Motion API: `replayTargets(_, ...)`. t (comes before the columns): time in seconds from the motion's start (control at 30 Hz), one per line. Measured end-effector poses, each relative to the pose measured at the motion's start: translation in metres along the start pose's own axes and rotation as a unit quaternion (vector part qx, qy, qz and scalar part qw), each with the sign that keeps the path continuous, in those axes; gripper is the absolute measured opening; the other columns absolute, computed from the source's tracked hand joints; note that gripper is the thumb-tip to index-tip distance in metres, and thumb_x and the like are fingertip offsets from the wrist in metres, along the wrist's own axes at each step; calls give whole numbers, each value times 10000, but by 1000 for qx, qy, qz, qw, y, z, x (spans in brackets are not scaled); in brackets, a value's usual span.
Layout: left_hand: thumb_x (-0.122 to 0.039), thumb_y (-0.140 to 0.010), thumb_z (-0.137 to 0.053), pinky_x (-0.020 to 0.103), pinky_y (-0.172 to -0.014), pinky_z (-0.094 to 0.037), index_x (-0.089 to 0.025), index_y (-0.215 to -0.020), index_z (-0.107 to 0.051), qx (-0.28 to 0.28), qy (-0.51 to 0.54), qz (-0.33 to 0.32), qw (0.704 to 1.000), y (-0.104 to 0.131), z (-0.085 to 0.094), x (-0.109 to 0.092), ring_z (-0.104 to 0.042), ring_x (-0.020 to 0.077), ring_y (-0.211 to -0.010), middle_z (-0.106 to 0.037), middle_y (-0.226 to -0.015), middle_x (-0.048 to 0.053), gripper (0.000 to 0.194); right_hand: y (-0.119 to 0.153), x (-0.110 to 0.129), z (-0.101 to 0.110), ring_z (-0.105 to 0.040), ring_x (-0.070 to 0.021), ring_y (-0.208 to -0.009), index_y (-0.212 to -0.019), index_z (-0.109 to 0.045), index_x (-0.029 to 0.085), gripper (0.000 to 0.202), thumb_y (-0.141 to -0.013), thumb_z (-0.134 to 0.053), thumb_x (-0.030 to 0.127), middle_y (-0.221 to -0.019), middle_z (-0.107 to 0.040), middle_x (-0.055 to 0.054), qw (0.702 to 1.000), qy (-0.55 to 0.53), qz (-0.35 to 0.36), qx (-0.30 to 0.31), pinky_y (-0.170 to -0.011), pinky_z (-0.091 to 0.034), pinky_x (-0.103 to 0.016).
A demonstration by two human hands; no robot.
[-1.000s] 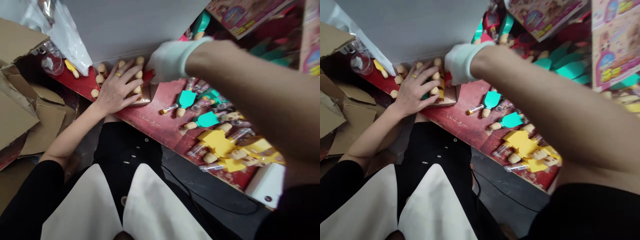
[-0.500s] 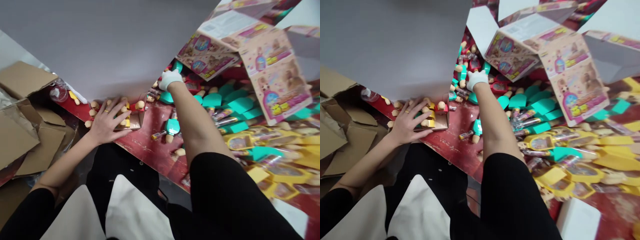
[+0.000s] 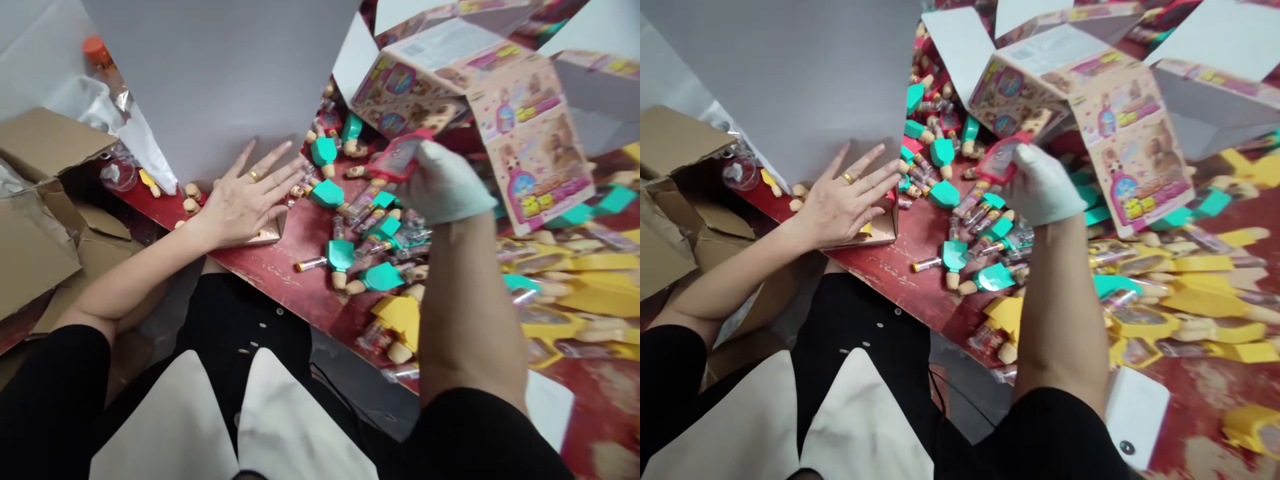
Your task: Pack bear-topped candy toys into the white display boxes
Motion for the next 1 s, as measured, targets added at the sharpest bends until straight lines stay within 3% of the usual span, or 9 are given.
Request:
replayTargets(0.1, -429, -1063, -243, 557, -1339, -43, -160, -1600, -317, 20, 17, 17, 1000, 1, -13, 9, -195, 250, -1617, -368, -1667, 85, 605, 41, 40, 13, -681, -247, -915, -1193, -630, 260, 647, -788, -486, 743, -1100, -707, -152, 985, -169, -20, -19, -825, -515, -458)
replayTargets(0.2, -404, -1048, -298, 562, -1333, -76, -195, -1615, -282, 21, 37, 25, 999, 2, -24, 17, -181, 241, -1619, -315, -1693, 63, 605, 73, 92, 11, -689, -264, -947, -1020, -642, 242, 532, -677, -781, 622, -1053, -707, -127, 966, -252, 0, -67, -889, -536, -457)
replayTargets(0.33, -340, -1041, -304, 591, -1324, -109, -193, -1614, -280, 1, 64, 28, 998, 2, -26, 18, -187, 245, -1619, -322, -1691, 60, 592, 93, 141, -32, -694, -257, -1013, -917, -620, 232, 295, -728, -789, 384, -1022, -722, -89, 949, -283, 55, -127, -980, -543, -457)
replayTargets(0.47, -272, -1026, -291, 583, -1332, -112, -177, -1607, -289, -2, 80, 29, 996, 2, -24, 16, -187, 228, -1620, -303, -1699, 42, 588, 86, 137, -83, -693, -262, -1065, -1049, -627, 240, 304, -771, -697, 341, -1095, -728, -64, 974, -206, 46, -87, -1036, -539, -485)
replayTargets(0.6, -255, -1018, -291, 603, -1329, -113, -200, -1602, -291, 5, 99, 40, 994, 1, -26, 16, -182, 228, -1620, -297, -1701, 14, 586, 71, 118, -85, -690, -272, -1048, -1073, -605, 274, 331, -770, -696, 368, -1114, -722, -25, 996, -88, 27, -14, -1005, -554, -500)
replayTargets(0.7, -277, -1032, -285, 573, -1344, -89, -192, -1596, -290, 14, 112, 45, 993, 0, -26, 16, -173, 207, -1622, -287, -1704, 7, 570, 57, 124, -86, -686, -292, -1048, -1110, -603, 303, 342, -791, -691, 389, -1134, -716, -19, 996, -19, 50, 71, -977, -560, -511)
replayTargets(0.8, -344, -1061, -241, 532, -1352, -80, -170, -1624, -208, -5, 125, 32, 992, 2, -17, 14, -173, 196, -1621, -262, -1713, 29, 590, 43, 134, -104, -685, -337, -1018, -1227, -581, 275, 478, -771, -695, 359, -1113, -721, -72, 988, 60, 41, 134, -927, -565, -530)
replayTargets(0.9, -399, -1075, -208, 572, -1332, -119, -230, -1640, -190, -28, 126, -6, 992, 7, -10, 11, -161, 232, -1626, -217, -1727, 22, 590, 35, 140, -115, -650, -366, -1137, -1294, -553, 180, 539, -792, -649, 349, -1239, -679, -169, 989, 62, 61, 118, -982, -547, -537)
replayTargets(1.0, -428, -1076, -222, 616, -1306, -166, -270, -1626, -249, -32, 121, -14, 992, 10, -18, 14, -194, 269, -1617, -292, -1704, 23, 573, 37, 134, -95, -606, -317, -1246, -1325, -528, 141, 483, -903, -513, 376, -1332, -621, -209, 994, 6, 106, 23, -1076, -516, -487)
Point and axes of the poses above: each hand's wrist, its own y-axis away from the middle knuckle, its own z-axis out of the back of the hand, x = y × z, the point moved 6 cm from there along -y, towards the middle knuckle
